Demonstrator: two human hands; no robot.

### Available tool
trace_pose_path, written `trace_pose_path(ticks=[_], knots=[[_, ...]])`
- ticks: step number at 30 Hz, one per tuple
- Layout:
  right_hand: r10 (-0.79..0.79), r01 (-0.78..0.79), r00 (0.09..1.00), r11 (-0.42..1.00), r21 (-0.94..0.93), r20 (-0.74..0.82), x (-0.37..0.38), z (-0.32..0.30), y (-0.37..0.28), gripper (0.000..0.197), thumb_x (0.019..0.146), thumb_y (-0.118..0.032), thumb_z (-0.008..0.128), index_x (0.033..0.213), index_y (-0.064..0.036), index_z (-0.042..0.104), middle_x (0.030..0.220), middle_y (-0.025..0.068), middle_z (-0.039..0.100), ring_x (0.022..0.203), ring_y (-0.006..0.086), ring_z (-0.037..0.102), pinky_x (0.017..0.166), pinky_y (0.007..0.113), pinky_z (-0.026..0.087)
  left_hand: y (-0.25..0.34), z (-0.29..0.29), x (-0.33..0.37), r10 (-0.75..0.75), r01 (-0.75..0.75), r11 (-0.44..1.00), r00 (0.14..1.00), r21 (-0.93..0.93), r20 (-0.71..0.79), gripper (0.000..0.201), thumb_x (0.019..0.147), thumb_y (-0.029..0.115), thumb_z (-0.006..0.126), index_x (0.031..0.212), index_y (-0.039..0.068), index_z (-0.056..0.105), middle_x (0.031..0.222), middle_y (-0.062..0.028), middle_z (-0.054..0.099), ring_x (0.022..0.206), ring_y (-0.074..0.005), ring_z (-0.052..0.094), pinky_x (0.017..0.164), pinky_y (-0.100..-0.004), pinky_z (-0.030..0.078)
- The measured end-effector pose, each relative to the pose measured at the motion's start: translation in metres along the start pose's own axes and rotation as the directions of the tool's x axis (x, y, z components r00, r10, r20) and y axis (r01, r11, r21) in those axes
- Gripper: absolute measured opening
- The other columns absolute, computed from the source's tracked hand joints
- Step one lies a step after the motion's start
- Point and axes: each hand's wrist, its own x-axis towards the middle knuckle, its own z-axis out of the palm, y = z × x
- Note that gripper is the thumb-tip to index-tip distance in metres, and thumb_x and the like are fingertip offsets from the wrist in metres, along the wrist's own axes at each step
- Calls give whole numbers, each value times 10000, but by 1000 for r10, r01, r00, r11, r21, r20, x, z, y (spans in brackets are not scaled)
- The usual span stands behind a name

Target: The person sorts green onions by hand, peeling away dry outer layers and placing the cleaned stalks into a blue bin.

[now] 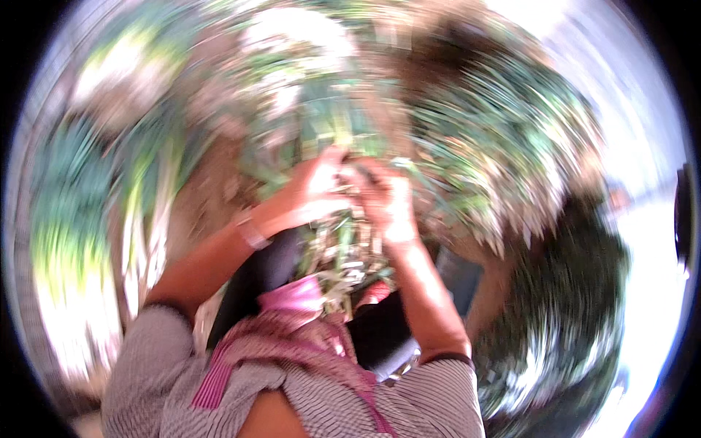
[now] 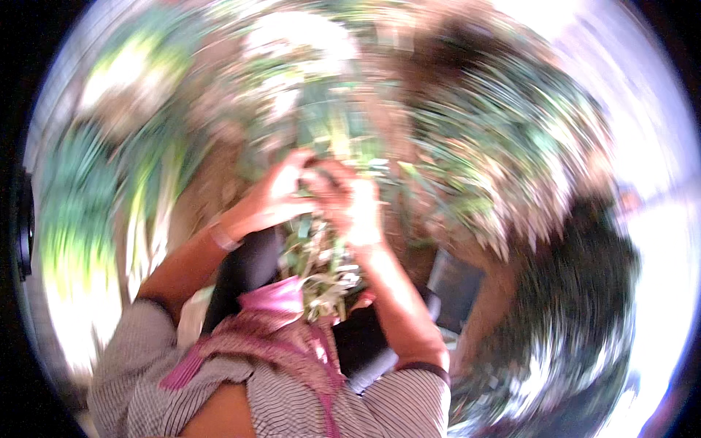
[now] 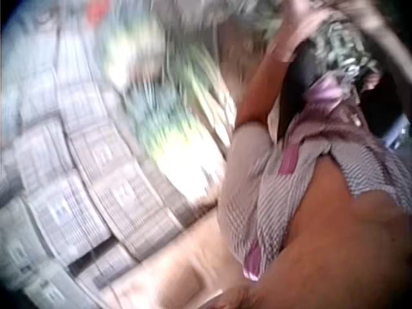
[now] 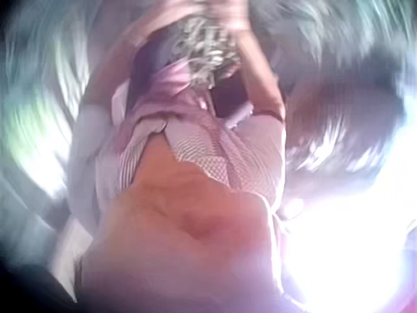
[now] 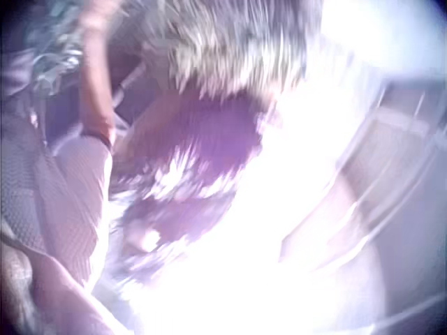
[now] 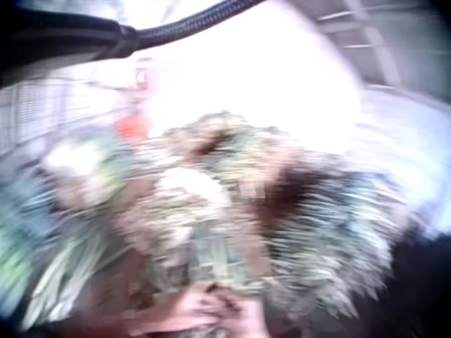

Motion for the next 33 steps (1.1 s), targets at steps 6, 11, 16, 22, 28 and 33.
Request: trace_pose_path(ticks=[6, 11, 16, 22, 28, 33], knots=[[432, -332, 882, 853, 403, -189, -37, -51, 54, 287, 826, -287, 669, 863, -4, 636, 677, 39, 561, 665, 122, 488, 612, 288, 423, 12, 80, 17, 286, -192, 840, 951, 508, -113, 639, 650, 25, 719, 1217, 2, 426, 1128, -198, 506, 1041, -347, 512, 896, -409, 416], [187, -84, 875, 967, 242, -446, -69, -59, 59, 254, 790, -165, 701, 965, 10, 645, 1052, 120, 591, 939, 200, 564, 820, 304, 450, -10, 128, 28, 238, -219, 937, 970, 271, -40, 595, 683, -52, 656, 1233, -1, 434, 1061, -168, 529, 1012, -315, 522, 900, -395, 414], [217, -79, 816, 960, 269, -535, -107, -96, 73, 171, 798, -139, 681, 901, -2, 671, 1098, 154, 566, 1003, 230, 541, 853, 326, 428, 13, 172, 24, 259, -244, 934, 965, 262, -26, 459, 734, -27, 644, 1166, -14, 489, 1036, -151, 578, 965, -258, 562, 870, -349, 429], [167, -196, 781, 980, 17, -601, -159, -145, 40, 207, 675, -177, 721, 759, -3, 648, 979, 182, 609, 938, 332, 567, 806, 386, 456, 19, 226, 19, -220, 345, 805, 929, -482, 297, 302, 782, 68, 650, 1042, 13, 508, 981, -19, 519, 898, -104, 490, 799, -249, 414], [66, -159, 714, 985, -69, -697, -202, -170, 32, 181, 689, -186, 706, 768, -29, 662, 916, 170, 619, 909, 320, 571, 811, 384, 458, -1, 274, 10, 140, -122, 988, 967, -97, 212, 581, 751, -49, 641, 1256, 2, 359, 1211, -119, 456, 1117, -204, 465, 942, -308, 382], [92, -277, 672, 951, -134, -735, -222, -174, 36, 175, 664, -166, 696, 757, -25, 651, 1026, 171, 581, 938, 314, 557, 812, 376, 463, 23, 289, -3, -81, 402, 790, 817, -463, 572, 413, 830, 101, 593, 1203, 5, 442, 1201, -86, 485, 1124, -167, 451, 975, -306, 337]])
